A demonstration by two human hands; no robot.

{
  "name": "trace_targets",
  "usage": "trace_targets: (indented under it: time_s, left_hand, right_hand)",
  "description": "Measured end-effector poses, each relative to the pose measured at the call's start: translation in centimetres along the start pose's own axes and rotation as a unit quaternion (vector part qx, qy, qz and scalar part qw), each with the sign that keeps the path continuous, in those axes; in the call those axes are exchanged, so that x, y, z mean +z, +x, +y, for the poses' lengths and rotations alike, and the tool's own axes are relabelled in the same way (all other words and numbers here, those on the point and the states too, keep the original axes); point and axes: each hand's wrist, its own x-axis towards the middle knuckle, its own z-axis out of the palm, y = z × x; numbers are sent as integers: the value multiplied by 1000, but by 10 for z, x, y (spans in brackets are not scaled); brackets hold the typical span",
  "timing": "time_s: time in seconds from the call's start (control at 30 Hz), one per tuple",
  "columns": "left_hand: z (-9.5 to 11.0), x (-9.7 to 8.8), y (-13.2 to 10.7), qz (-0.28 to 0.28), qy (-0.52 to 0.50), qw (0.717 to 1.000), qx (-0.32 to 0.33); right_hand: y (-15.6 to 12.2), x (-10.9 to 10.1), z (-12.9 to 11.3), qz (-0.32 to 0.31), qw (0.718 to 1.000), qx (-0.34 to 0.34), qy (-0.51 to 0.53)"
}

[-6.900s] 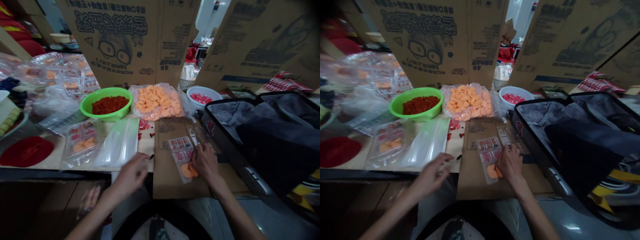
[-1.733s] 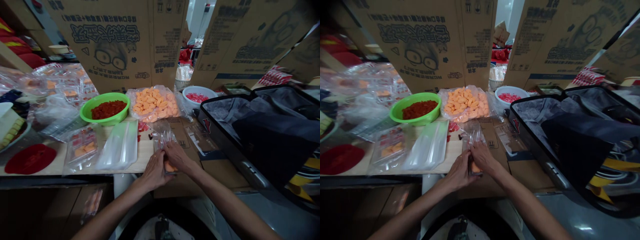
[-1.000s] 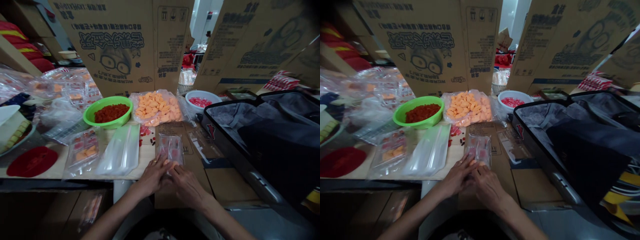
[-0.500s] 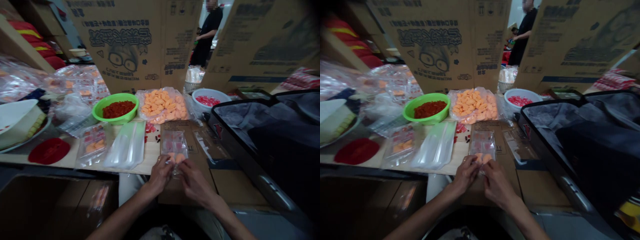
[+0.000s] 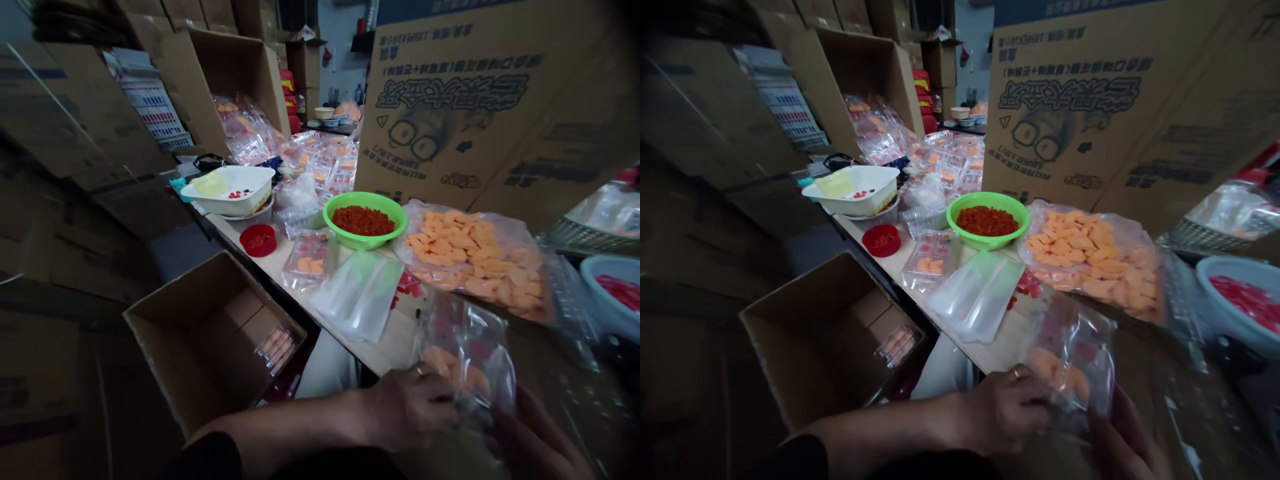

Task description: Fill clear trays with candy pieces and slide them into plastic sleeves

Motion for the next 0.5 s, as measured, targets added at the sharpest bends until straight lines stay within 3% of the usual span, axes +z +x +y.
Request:
trace_targets:
  time_s: [0.1, 0.17, 0.2, 0.27, 0.3, 0.37, 0.4, 0.5]
  left_hand:
    - [4, -70, -27, 65, -96, 992, -53]
    - [-11, -112, -50, 174, -151, 963, -141]
    - [-25, -129, -62, 265, -159, 929, -205]
    - [-65, -156, -83, 445, -137, 815, -345]
    - [-88, -165, -93, 496, -126, 759, -403]
    - [-134, -177, -108, 518, -132, 685, -495]
    - [-154, -181, -114, 506, -140, 665, -530]
    - [-198, -185, -124, 444, -172, 641, -602]
  right_hand:
    - [0, 40, -27, -63, 998, -20, 19]
    - [11, 78, -41, -136, 990, -22, 41]
    - [18, 100, -47, -175, 983, -19, 49]
    - [31, 147, -55, -231, 972, -9, 43]
    - [37, 171, -59, -241, 970, -9, 35]
    - [48, 217, -64, -251, 968, -25, -5]
    - [54, 238, -66, -248, 967, -44, -29]
    - [78, 284, -68, -243, 961, -81, -107]
